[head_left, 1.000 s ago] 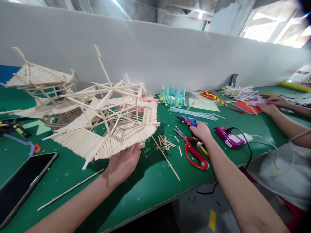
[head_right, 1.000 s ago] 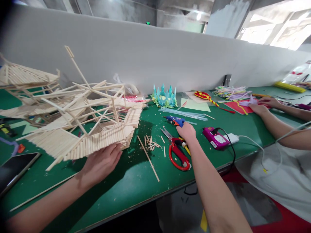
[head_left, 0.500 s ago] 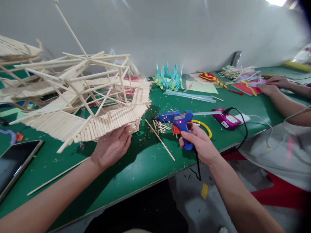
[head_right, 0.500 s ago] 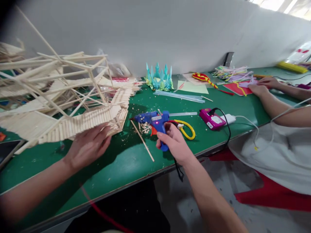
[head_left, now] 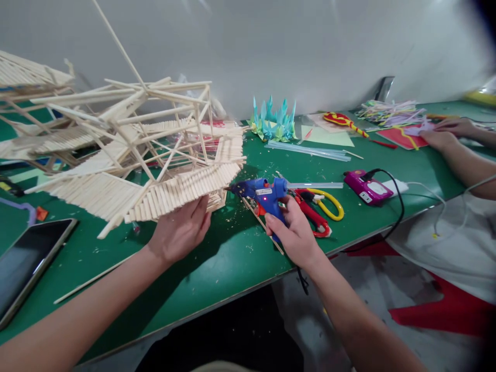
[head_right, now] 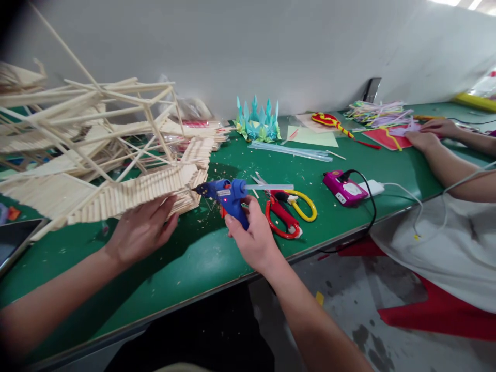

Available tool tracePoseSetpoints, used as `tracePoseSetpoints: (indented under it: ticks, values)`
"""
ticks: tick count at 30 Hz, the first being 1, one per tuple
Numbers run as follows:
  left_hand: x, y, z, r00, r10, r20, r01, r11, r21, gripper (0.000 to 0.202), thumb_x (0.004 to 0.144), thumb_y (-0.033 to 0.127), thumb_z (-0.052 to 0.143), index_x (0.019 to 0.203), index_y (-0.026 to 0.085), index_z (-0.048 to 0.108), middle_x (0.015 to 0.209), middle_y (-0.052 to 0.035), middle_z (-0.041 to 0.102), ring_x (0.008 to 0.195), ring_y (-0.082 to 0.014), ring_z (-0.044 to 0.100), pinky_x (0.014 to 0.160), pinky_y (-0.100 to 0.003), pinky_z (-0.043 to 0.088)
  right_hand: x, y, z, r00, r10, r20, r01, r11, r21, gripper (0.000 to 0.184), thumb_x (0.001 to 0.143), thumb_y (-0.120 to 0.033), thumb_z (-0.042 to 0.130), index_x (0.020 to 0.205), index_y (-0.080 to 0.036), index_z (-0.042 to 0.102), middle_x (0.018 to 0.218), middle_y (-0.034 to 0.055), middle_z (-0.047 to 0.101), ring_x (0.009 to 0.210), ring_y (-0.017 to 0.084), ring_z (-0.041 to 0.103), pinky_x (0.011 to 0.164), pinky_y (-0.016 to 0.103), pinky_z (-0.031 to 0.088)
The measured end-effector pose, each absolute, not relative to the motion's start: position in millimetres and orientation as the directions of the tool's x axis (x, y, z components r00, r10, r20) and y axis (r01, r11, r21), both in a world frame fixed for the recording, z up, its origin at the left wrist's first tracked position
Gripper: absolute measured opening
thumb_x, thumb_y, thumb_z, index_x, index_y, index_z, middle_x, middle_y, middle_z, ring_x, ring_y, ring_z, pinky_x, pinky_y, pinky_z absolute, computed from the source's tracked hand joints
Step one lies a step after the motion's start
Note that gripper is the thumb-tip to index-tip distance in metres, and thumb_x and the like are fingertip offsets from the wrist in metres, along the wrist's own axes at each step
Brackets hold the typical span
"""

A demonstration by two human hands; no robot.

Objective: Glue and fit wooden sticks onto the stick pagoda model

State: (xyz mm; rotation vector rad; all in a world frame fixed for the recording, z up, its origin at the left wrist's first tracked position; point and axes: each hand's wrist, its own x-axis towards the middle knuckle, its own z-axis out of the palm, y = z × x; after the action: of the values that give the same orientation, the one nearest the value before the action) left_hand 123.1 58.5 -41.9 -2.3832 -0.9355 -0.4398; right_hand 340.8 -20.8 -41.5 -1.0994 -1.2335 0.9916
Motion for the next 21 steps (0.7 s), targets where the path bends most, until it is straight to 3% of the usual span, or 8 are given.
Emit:
tracePoseSetpoints:
  ticks: [5, 9, 15, 21]
  values:
    - [128.1, 48.9, -37.5, 0.748, 0.501, 0.435, 0.655, -0.663, -0.363, 0.034, 0.082, 0.022, 0.042, 0.105, 0.001, 0.055, 0.110, -0.0210, 0.058, 0.099, -0.0290, 0.055, 0.084, -0.037, 0.042, 343.7, -21.6, -42.8, 0.138, 0.968, 0.209, -0.032, 0.215, -0.976, 0.029, 0.080, -0.024, 0.051, 0.107, -0.019, 0.040, 0.070, -0.0030, 0.050, 0.054, 0.009, 0.048, 0.052, 0.025, 0.042]
    - [135.0, 39.5, -37.9, 0.725, 0.578, 0.375, 0.688, -0.635, -0.351, 0.036, 0.084, 0.023, 0.036, 0.110, 0.004, 0.053, 0.118, -0.0186, 0.054, 0.108, -0.0279, 0.049, 0.090, -0.039, 0.037, 346.9, -23.8, -44.0, 0.164, 0.968, 0.188, -0.030, 0.195, -0.980, 0.028, 0.081, -0.025, 0.050, 0.106, -0.019, 0.040, 0.063, -0.0045, 0.050, 0.053, 0.009, 0.048, 0.052, 0.025, 0.040]
    - [140.3, 33.9, -43.8, 0.699, 0.623, 0.352, 0.716, -0.604, -0.350, 0.044, 0.084, 0.022, 0.035, 0.115, -0.006, 0.047, 0.121, -0.0229, 0.050, 0.111, -0.0309, 0.044, 0.094, -0.040, 0.033, 348.5, -27.6, -45.9, 0.186, 0.970, 0.153, -0.030, 0.161, -0.986, 0.028, 0.082, -0.028, 0.050, 0.107, -0.018, 0.040, 0.061, -0.0046, 0.049, 0.052, 0.010, 0.047, 0.052, 0.024, 0.039]
    - [145.6, 23.9, -40.8, 0.645, 0.676, 0.356, 0.764, -0.549, -0.339, 0.046, 0.084, 0.023, 0.036, 0.118, -0.006, 0.044, 0.126, -0.0218, 0.046, 0.114, -0.0310, 0.042, 0.098, -0.041, 0.028, 347.2, -28.3, -50.1, 0.181, 0.971, 0.158, -0.076, 0.174, -0.982, 0.026, 0.082, -0.027, 0.050, 0.106, -0.020, 0.042, 0.058, -0.0057, 0.049, 0.053, 0.009, 0.046, 0.053, 0.024, 0.039]
